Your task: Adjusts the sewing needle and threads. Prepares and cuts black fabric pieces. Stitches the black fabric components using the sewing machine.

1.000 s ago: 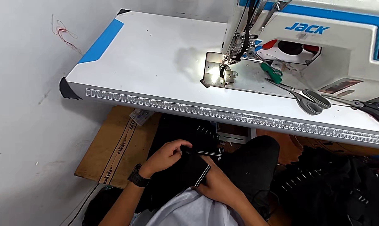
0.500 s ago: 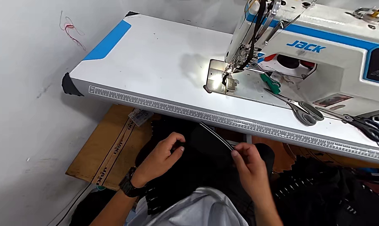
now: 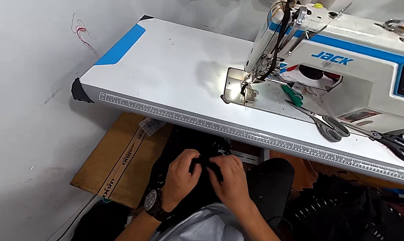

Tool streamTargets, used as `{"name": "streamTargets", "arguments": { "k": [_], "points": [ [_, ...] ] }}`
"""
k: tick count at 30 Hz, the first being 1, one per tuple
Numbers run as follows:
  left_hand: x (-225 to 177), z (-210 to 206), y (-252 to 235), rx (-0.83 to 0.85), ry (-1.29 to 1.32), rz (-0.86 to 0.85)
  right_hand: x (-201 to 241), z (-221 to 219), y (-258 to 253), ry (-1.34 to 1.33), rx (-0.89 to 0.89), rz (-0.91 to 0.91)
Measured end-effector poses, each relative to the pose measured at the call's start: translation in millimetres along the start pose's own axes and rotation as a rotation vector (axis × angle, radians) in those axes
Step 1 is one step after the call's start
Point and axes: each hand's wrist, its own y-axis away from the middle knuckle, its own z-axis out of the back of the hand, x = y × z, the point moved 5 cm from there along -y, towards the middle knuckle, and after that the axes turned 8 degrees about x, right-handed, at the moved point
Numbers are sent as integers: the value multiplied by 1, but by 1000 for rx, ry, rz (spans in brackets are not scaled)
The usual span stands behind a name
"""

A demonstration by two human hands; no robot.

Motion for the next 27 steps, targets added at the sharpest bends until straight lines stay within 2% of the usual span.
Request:
{"name": "streamTargets", "arguments": {
  "k": [4,6,9,12,14,16,17,19,20,21,23,25,27],
  "points": [
    [-2,-15,4,56,95,-21,1,-2,27,-23,-156,-137],
    [-8,-20,6,62,47,-74,-8,-2,27,7,-243,-184],
    [-16,-21,9,78,21,-122,-16,5,23,47,-342,-165],
    [-14,-21,1,185,202,-113,-15,6,19,-106,-296,-177],
    [-6,-19,-7,275,304,-123,-18,0,20,-505,-81,-355],
    [6,-16,-9,378,404,-112,-15,-8,25,-1162,277,-535],
    [10,-16,-8,438,466,-104,-9,-13,30,-1469,470,-544],
    [13,-15,-2,546,541,-97,8,-22,39,-1748,739,-426],
    [10,-12,3,572,530,-105,13,-24,42,-1733,788,-355],
    [8,-7,9,561,473,-109,14,-21,45,-1605,792,-292],
    [7,8,22,516,327,-122,10,-6,48,-1170,772,-207],
    [5,22,37,514,261,-159,-5,21,55,-758,687,-232],
    [2,26,55,515,172,-210,-32,51,59,-569,523,-307]
  ]
}}
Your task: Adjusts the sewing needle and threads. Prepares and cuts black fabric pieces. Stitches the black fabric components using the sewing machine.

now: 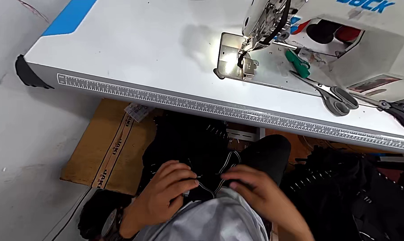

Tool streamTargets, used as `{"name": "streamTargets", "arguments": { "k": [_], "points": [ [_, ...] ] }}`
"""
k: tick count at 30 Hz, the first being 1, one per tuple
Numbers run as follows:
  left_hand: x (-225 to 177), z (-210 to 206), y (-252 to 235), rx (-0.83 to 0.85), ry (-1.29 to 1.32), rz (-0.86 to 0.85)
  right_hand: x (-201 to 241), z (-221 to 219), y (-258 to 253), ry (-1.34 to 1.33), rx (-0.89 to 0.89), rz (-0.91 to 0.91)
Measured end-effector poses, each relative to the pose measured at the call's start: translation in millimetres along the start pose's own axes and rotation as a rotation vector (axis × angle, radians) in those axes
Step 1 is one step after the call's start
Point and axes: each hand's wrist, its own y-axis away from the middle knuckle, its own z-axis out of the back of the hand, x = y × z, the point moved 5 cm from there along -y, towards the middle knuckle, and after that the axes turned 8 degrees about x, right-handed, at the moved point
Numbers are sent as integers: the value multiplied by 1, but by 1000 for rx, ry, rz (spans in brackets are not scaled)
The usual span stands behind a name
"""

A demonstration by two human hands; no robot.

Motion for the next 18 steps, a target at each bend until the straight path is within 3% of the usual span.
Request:
{"name": "streamTargets", "arguments": {
  "k": [2,4,11,15,18],
  "points": [
    [-2,-7,11,-7,-110,-5,-14,32,1,50,-147,-13],
    [-1,-7,14,-62,-149,-13,-27,40,-14,177,-169,15],
    [-24,7,9,-24,-186,-101,-14,-35,-74,498,243,220],
    [-26,7,7,40,103,-134,-11,-48,-84,363,408,293],
    [-18,6,1,144,175,-144,-14,-59,-85,310,517,338]
  ]
}}
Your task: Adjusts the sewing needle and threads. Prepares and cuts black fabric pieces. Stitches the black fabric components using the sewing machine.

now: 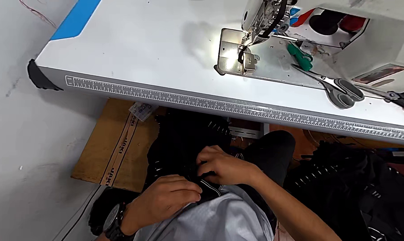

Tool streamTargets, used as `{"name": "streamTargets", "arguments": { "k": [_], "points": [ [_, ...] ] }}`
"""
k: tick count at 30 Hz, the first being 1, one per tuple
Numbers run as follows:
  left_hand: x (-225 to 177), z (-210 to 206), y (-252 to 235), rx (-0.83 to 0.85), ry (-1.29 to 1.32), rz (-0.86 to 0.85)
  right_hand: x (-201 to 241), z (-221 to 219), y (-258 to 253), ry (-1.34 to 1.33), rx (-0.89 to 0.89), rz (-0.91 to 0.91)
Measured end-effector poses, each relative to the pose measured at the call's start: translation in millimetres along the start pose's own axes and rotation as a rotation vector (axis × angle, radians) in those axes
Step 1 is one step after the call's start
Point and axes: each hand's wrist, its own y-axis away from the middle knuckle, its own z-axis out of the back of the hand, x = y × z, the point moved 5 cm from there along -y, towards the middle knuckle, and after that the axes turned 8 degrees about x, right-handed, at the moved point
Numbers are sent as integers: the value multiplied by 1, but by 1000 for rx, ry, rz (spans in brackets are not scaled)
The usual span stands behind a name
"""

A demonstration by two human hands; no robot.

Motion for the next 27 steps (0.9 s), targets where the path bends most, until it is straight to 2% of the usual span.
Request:
{"name": "streamTargets", "arguments": {
  "k": [5,7,9,11,14,16,18,20,22,25,27],
  "points": [
    [5,12,-9,110,-87,-16,1,-19,-7,143,63,-53],
    [9,18,-9,103,-77,-1,1,-11,-3,100,33,13],
    [11,25,-7,81,-44,26,-3,9,8,-35,-200,109],
    [12,28,-7,64,-29,53,-9,30,18,-48,-564,125],
    [11,18,-16,27,-22,61,-1,38,17,366,-1061,15],
    [9,9,-24,5,-7,42,5,38,7,540,-1210,-39],
    [7,5,-29,-35,-22,39,4,39,0,500,-1244,-66],
    [7,9,-28,-71,-38,51,4,36,-5,447,-1201,-130],
    [8,10,-24,-85,-37,66,3,34,-7,457,-1147,-230],
    [8,-1,-23,-68,-61,57,0,42,-10,544,-1191,-398],
    [7,-1,-25,-61,-98,53,3,44,-14,513,-1128,-380]
  ]
}}
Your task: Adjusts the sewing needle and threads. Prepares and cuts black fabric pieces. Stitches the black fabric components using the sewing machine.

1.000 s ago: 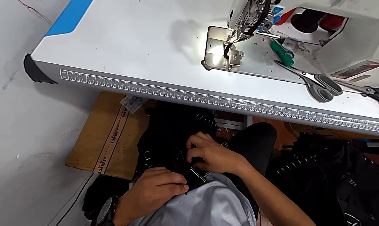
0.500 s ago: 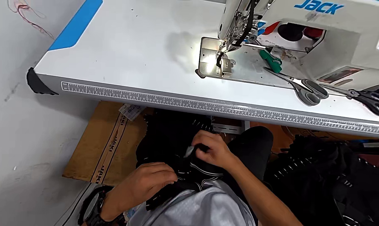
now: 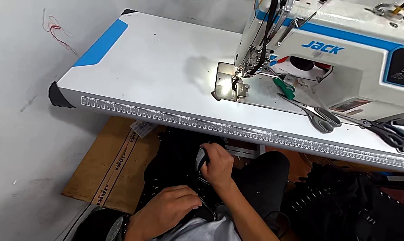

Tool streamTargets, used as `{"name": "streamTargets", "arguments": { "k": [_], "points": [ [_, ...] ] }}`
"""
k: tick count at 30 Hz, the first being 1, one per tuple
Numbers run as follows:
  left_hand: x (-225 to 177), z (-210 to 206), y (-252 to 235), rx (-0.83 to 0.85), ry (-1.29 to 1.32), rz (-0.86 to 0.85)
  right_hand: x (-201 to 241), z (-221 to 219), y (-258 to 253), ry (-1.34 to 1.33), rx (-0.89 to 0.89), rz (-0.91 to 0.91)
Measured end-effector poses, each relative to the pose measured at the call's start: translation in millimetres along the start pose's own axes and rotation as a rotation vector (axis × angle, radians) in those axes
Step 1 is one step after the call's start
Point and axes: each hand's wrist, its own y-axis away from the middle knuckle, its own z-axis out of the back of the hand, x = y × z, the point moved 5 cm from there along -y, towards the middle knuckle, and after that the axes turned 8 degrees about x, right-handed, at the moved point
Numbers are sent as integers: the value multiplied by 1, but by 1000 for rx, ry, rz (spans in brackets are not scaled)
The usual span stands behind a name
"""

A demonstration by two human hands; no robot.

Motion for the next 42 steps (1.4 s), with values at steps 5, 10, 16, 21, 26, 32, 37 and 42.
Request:
{"name": "streamTargets", "arguments": {
  "k": [5,10,16,21,26,32,37,42],
  "points": [
    [10,17,8,-85,4,102,-22,-2,11,-770,734,-291],
    [11,16,6,-100,35,93,-32,12,14,-1019,866,-346],
    [1,8,-1,24,-111,26,-26,31,-3,-580,457,-128],
    [13,28,-27,-8,-142,256,-2,32,-6,-268,294,-28],
    [33,41,-52,-207,2,341,1,35,-5,-399,512,-136],
    [34,40,-54,-216,-1,222,-13,52,-9,-400,540,-83],
    [33,77,-17,-409,121,246,-96,67,37,-682,731,-486],
    [48,66,10,-685,480,350,-67,13,103,-1713,749,-1021]
  ]
}}
